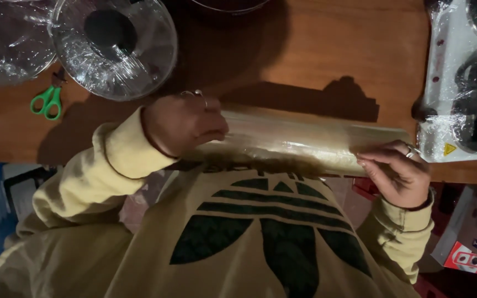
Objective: The person is wrapping kitchen pots with plastic stretch film for storage or transport.
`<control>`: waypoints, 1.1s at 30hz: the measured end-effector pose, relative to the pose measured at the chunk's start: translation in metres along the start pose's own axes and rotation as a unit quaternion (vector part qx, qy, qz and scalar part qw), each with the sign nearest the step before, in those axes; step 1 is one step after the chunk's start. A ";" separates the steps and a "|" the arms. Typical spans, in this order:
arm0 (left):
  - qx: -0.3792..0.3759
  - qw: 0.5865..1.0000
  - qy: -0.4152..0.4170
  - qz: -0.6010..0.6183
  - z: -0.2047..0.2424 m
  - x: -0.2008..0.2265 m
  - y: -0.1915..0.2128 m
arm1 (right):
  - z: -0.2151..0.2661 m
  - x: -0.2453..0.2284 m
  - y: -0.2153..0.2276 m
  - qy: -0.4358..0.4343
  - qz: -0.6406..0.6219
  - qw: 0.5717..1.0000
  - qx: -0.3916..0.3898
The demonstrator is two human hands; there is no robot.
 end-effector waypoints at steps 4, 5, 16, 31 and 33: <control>-0.008 1.000 0.012 0.016 -0.002 0.008 0.005 | 0.002 0.009 0.005 -0.002 0.004 1.000 0.006; -0.010 1.000 0.010 0.016 -0.002 0.008 0.005 | 0.001 0.008 0.008 -0.003 0.004 1.000 0.008; 0.022 0.998 -0.018 0.062 0.000 0.000 -0.006 | -0.073 0.002 0.044 0.082 0.281 0.956 -0.034; 0.087 0.995 -0.016 0.035 0.017 -0.012 -0.023 | -0.247 -0.107 -0.140 0.413 0.322 0.851 -0.022; 0.089 0.995 -0.021 0.041 0.015 -0.010 -0.019 | -0.259 -0.091 -0.149 0.381 0.322 0.864 -0.065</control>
Point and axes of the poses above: each hand's wrist, its own z-axis away from the middle knuckle, its own y-axis out of the back of the hand, x = y × z, the point moved 8 cm from there along -z, towards the middle knuckle, and after that the axes turned 14 degrees about -y, right-handed, at the moved point
